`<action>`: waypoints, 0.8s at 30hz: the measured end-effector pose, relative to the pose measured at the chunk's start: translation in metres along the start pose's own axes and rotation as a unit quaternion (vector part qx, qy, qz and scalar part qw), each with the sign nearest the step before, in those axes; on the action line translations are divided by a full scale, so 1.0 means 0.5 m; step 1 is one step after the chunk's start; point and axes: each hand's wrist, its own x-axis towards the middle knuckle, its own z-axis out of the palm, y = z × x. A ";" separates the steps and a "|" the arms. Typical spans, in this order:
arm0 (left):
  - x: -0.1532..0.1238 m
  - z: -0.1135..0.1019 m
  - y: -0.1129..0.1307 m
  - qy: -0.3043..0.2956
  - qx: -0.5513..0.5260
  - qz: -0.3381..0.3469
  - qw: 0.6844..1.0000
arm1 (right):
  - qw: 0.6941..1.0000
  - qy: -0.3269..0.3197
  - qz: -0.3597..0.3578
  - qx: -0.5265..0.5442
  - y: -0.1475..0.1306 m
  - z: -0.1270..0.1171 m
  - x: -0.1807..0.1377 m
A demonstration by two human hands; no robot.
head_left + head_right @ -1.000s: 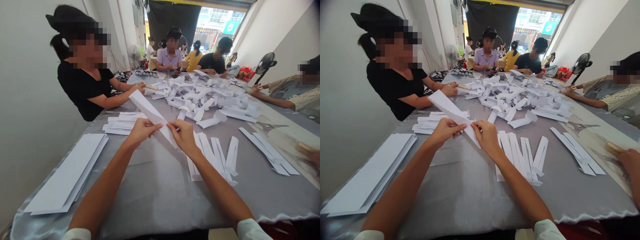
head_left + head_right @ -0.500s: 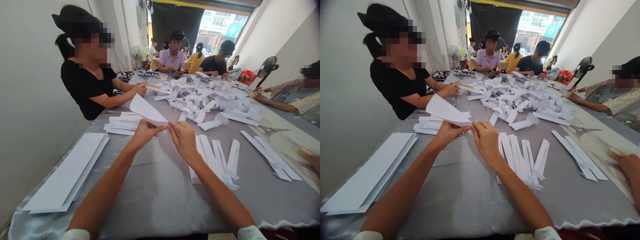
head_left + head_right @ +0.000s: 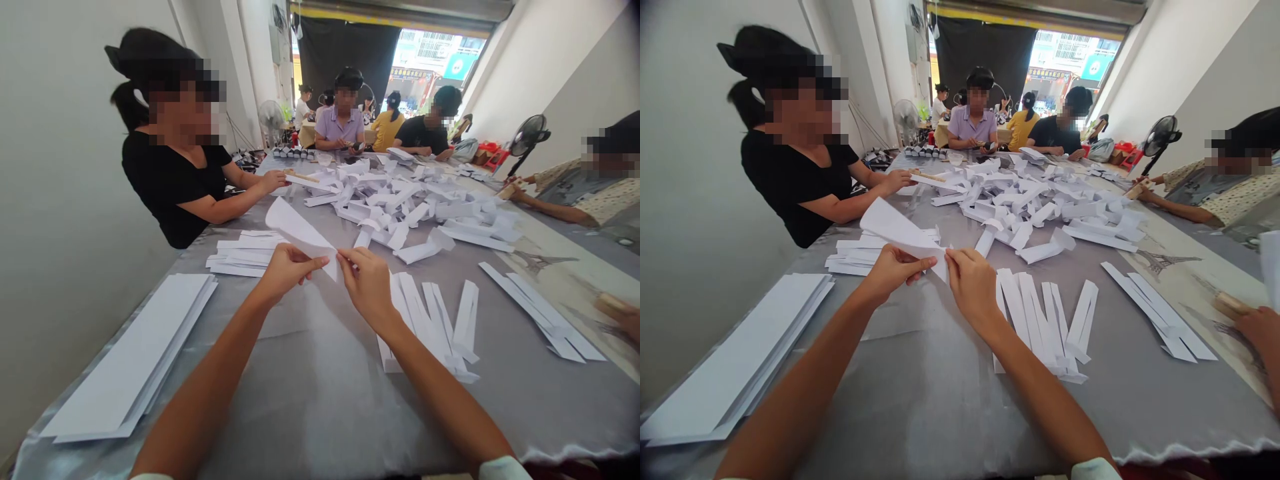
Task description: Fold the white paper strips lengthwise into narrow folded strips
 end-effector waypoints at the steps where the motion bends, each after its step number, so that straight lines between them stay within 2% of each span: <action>1: 0.001 0.000 -0.002 0.006 0.007 0.000 1.000 | 1.000 0.008 -0.002 -0.011 -0.004 0.002 -0.003; 6: -0.001 0.004 -0.003 0.004 0.000 0.011 1.000 | 1.000 0.016 -0.023 -0.005 -0.013 0.006 -0.009; 13: -0.007 -0.002 0.017 -0.054 -0.001 0.028 0.998 | 0.997 0.044 -0.030 0.058 -0.002 0.006 0.003; 16: -0.007 -0.005 0.021 -0.022 -0.011 0.019 1.000 | 0.997 0.032 -0.035 0.063 -0.003 0.005 0.003; 20: -0.007 0.005 0.019 0.028 -0.030 0.018 0.999 | 0.998 0.027 -0.003 0.050 -0.008 0.008 -0.004; 24: -0.006 0.011 0.016 0.026 -0.033 0.018 0.999 | 0.998 0.025 -0.024 0.052 -0.009 0.010 -0.006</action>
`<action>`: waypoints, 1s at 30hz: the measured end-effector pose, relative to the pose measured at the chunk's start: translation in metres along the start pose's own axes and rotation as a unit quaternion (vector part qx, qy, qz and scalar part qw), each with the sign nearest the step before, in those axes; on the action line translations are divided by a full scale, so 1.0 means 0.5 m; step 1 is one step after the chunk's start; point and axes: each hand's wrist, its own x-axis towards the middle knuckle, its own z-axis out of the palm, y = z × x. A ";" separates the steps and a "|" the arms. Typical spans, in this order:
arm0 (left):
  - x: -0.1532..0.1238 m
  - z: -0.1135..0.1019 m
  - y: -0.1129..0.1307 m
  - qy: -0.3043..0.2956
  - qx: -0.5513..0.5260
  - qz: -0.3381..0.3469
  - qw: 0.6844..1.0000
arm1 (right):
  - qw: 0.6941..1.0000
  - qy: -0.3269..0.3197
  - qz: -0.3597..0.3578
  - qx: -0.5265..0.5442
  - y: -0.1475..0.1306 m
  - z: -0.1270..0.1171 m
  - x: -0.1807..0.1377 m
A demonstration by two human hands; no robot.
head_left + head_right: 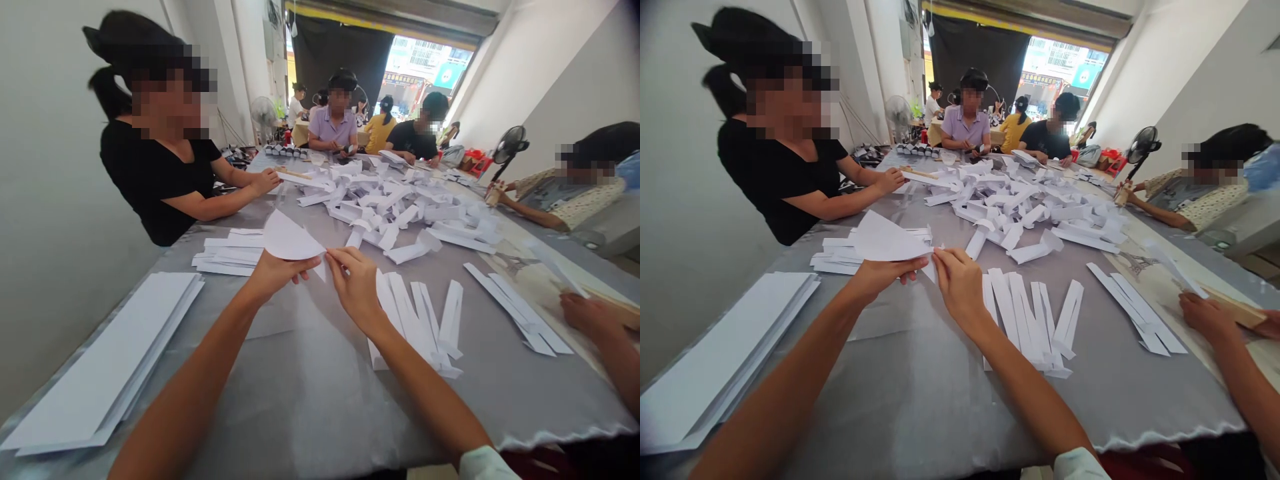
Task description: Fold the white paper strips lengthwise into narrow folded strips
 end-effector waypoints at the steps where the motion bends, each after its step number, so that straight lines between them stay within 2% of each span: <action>1: 0.000 -0.001 0.000 -0.011 0.008 -0.003 1.000 | 1.000 0.002 -0.011 0.003 0.001 0.000 0.001; 5: 0.001 -0.011 0.004 -0.064 0.015 -0.021 0.998 | 1.000 0.006 -0.019 0.001 0.006 -0.001 0.005; 11: 0.005 -0.012 0.000 -0.019 -0.007 -0.022 1.000 | 0.999 -0.021 0.016 -0.018 0.005 0.002 -0.001; 22: 0.006 -0.012 -0.011 -0.043 0.005 -0.030 0.999 | 0.997 -0.042 0.059 -0.023 0.010 -0.004 0.002; 26: 0.007 -0.016 -0.013 -0.061 0.006 -0.052 0.997 | 0.995 -0.064 0.076 -0.001 0.016 -0.006 0.006; 30: 0.006 -0.020 -0.009 -0.041 0.009 -0.063 0.997 | 0.989 -0.099 0.109 -0.007 0.011 -0.012 0.009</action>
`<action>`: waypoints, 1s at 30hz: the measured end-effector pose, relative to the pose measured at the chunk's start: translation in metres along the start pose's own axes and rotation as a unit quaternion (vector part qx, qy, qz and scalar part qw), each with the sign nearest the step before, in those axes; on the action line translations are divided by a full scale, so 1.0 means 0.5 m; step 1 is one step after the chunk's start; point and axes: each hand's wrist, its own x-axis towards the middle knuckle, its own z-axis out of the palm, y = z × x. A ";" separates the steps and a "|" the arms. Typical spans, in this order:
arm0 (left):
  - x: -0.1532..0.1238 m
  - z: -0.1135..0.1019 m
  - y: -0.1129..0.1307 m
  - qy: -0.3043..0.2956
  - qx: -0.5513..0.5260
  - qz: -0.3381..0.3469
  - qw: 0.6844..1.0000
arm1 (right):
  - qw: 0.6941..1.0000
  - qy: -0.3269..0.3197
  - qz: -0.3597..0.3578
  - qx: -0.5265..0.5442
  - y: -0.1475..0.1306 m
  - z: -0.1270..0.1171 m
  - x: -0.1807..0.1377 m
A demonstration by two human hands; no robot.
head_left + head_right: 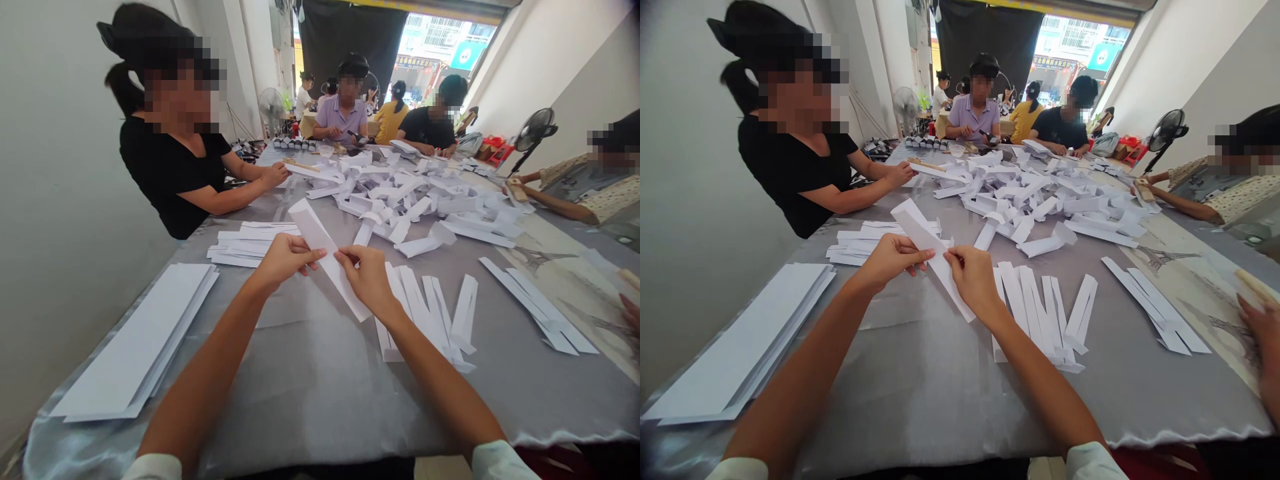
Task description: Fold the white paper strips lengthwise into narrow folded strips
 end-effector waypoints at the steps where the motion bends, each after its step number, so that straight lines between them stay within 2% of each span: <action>1: 0.000 0.000 0.001 0.011 0.001 0.001 1.000 | 1.000 -0.003 0.006 -0.007 -0.003 0.000 -0.002; 4: 0.000 0.003 0.000 0.027 -0.003 0.011 1.000 | 0.999 0.001 0.003 -0.046 -0.014 0.005 -0.010; 8: 0.001 0.004 -0.004 0.011 -0.001 0.023 1.000 | 0.995 0.000 -0.015 -0.095 -0.019 0.017 -0.020; 14: 0.001 0.001 -0.004 -0.010 -0.005 0.016 1.000 | 1.000 0.013 0.002 -0.007 -0.007 0.016 -0.011; 17: 0.000 0.006 -0.002 0.009 -0.017 0.025 1.000 | 1.000 0.002 0.000 0.027 -0.001 0.011 -0.005; 21: -0.001 0.015 0.001 0.058 -0.045 0.030 0.997 | 1.000 -0.011 0.021 0.020 0.002 0.007 -0.002; 23: -0.001 0.018 0.002 0.066 -0.050 0.033 0.996 | 1.000 -0.012 0.021 0.015 0.001 0.008 -0.004; 28: -0.001 0.020 -0.002 0.068 -0.050 0.048 0.995 | 0.999 -0.003 -0.033 0.004 -0.004 0.016 -0.010; 30: 0.001 0.020 -0.005 0.073 -0.057 0.048 0.994 | 1.000 0.010 -0.021 0.014 -0.004 0.018 -0.011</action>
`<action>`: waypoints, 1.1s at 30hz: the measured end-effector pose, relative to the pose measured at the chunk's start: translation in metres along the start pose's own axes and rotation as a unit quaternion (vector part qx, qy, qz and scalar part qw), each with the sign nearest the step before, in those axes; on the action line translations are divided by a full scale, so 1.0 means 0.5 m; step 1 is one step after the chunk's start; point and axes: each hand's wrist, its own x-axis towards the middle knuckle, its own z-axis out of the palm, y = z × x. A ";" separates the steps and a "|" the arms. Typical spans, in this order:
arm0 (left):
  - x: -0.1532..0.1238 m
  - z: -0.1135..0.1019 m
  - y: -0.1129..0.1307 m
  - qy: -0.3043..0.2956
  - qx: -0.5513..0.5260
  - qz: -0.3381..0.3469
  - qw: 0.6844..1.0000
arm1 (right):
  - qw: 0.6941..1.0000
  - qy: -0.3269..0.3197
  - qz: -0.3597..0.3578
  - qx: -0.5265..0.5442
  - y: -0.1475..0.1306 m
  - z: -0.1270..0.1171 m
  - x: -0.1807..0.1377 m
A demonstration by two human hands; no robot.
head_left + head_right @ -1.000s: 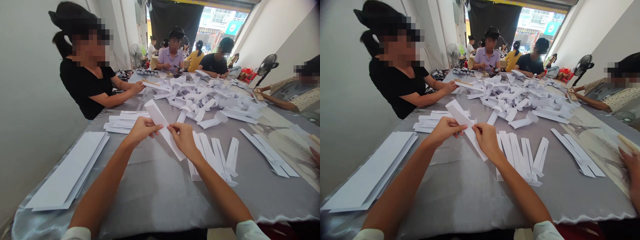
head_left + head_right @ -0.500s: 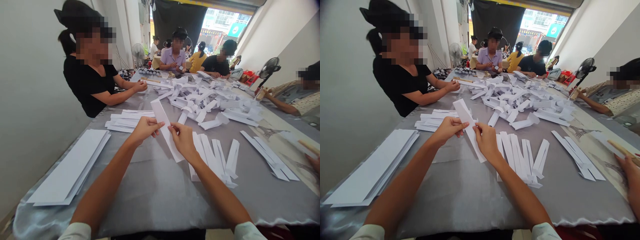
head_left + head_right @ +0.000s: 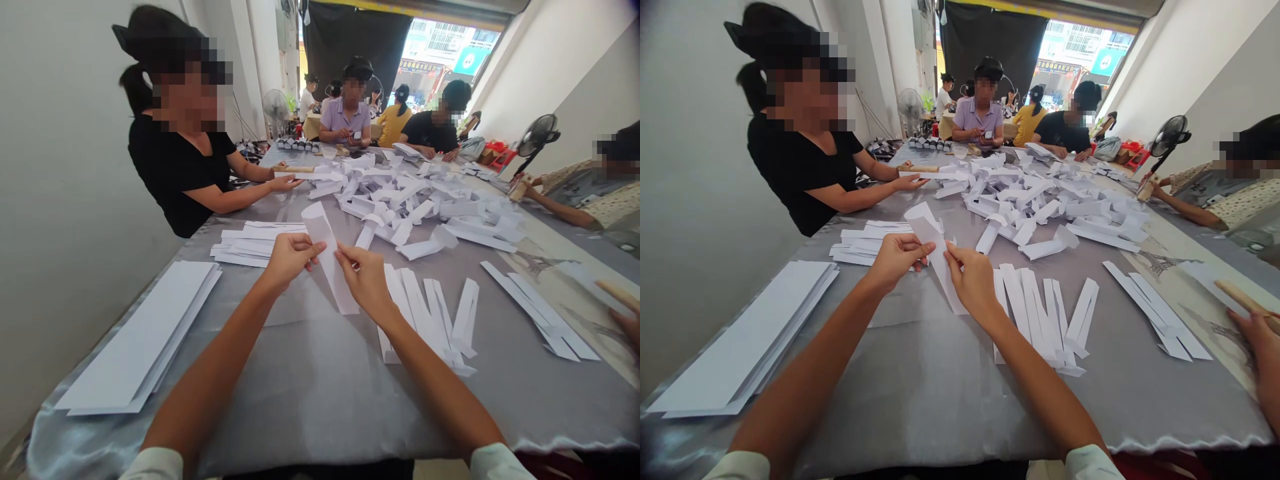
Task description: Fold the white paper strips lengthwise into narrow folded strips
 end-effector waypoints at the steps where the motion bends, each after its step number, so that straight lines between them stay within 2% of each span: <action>1: 0.001 0.000 -0.001 0.002 -0.003 0.001 1.000 | 1.000 0.008 0.013 0.009 0.000 0.000 0.000; 4: 0.001 0.000 -0.002 -0.013 -0.006 0.009 1.000 | 0.998 0.019 0.040 0.038 -0.001 0.000 0.001; 8: -0.001 0.001 0.001 -0.070 0.006 0.023 0.997 | 0.998 0.016 0.038 0.043 -0.004 -0.001 0.004; 10: -0.001 0.001 0.001 -0.077 0.007 0.032 0.997 | 0.998 0.016 0.034 0.041 -0.004 -0.003 0.006; 16: 0.003 0.007 -0.009 0.002 0.000 0.036 0.999 | 0.998 0.013 0.045 0.043 -0.004 -0.004 0.003; 19: 0.003 0.011 -0.014 -0.001 -0.002 0.036 0.999 | 0.999 0.031 0.015 0.025 -0.005 -0.001 0.000; 22: 0.001 0.012 -0.013 -0.036 0.001 0.021 0.999 | 0.999 0.036 -0.024 0.004 -0.005 -0.003 0.000; 25: 0.000 0.012 -0.011 -0.057 0.004 0.022 0.998 | 0.999 0.033 -0.018 0.014 -0.003 -0.008 0.005; 30: 0.002 0.018 -0.012 0.020 -0.009 0.047 0.999 | 0.999 0.003 0.019 0.035 -0.006 -0.011 0.008; 33: -0.001 0.022 -0.008 0.019 -0.003 0.045 0.999 | 0.998 0.017 0.024 0.050 -0.010 -0.010 0.007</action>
